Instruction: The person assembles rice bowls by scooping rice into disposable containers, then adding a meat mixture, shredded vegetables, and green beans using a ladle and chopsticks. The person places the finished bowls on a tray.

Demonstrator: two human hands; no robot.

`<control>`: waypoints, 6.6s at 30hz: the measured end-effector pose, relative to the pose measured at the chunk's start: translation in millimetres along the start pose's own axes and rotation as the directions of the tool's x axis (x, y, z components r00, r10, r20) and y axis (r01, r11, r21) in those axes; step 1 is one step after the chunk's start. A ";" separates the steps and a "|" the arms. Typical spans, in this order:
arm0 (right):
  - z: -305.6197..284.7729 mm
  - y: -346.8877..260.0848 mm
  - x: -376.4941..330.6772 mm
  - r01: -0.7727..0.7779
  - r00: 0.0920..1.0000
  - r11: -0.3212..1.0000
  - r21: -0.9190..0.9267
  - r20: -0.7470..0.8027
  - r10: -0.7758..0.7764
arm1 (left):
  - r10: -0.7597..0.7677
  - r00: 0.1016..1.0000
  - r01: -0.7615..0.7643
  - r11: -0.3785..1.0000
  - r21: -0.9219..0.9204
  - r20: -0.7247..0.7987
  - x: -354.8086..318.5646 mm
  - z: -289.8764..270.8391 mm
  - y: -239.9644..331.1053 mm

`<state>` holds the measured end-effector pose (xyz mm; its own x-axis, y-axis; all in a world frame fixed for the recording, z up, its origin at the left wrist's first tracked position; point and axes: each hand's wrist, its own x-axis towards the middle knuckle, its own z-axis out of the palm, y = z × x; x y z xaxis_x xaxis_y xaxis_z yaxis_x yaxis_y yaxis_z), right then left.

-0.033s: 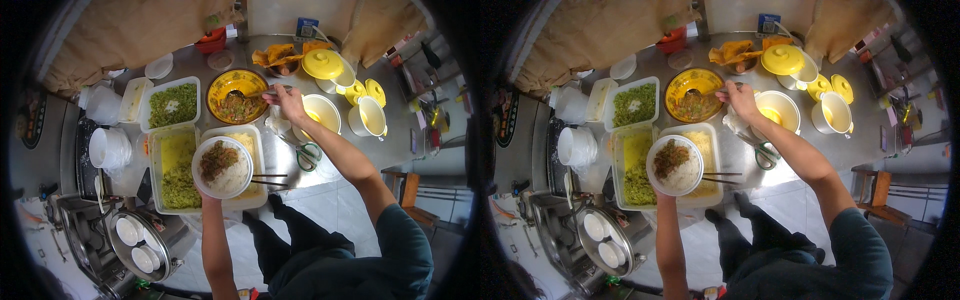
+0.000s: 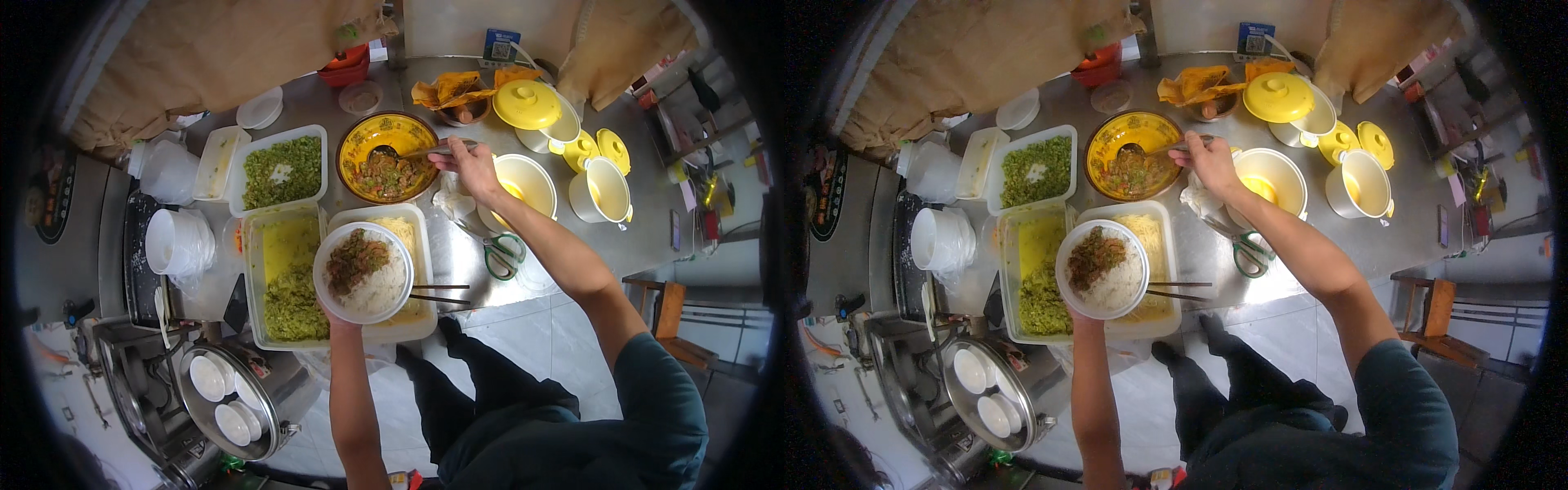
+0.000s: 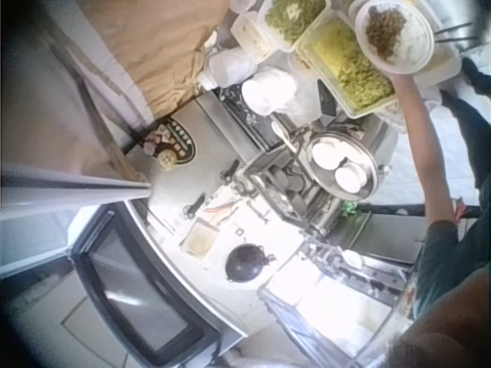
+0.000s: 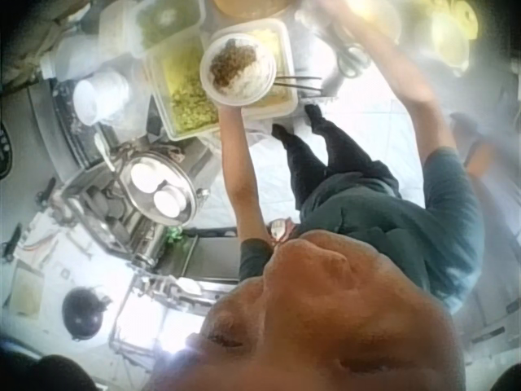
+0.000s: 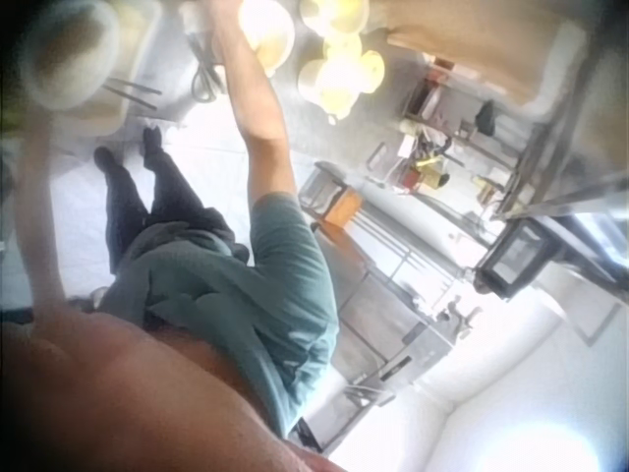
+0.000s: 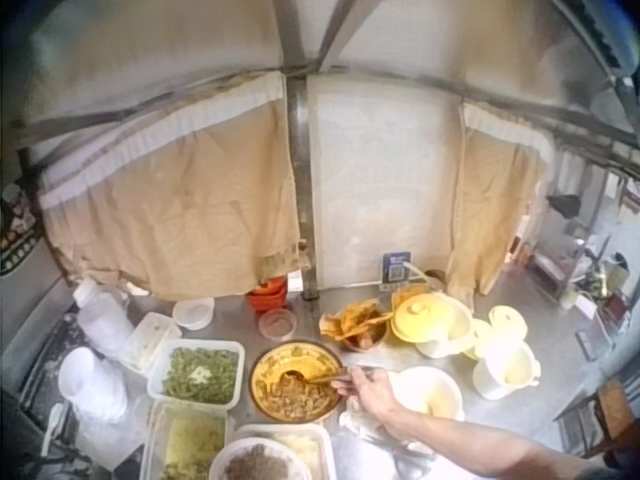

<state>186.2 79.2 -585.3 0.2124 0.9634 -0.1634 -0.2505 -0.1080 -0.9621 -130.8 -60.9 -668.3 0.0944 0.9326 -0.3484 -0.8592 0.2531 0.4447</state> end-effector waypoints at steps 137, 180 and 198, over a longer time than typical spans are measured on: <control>-33.8 21.2 -53.7 -0.195 0.940 0.816 0.543 -0.134 0.314 | 0.153 0.966 -0.186 0.971 -0.151 -0.208 -59.3 0.8 -40.1; 9.9 60.2 -199.7 0.024 0.842 0.940 -0.339 0.513 0.163 | 0.233 0.955 -0.286 0.891 -0.353 -0.186 -201.4 -105.4 -85.1; 22.4 123.8 -208.6 -0.257 0.966 0.948 0.186 0.048 0.252 | 0.359 0.892 -0.431 0.858 -0.280 -0.274 -211.0 -85.1 -62.8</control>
<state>89.7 -129.7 -665.5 0.0963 0.9157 -0.3901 -0.4678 -0.3043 -0.8298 -139.5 -295.5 -693.0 -0.3619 0.8522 -0.3779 -0.9185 -0.2567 0.3007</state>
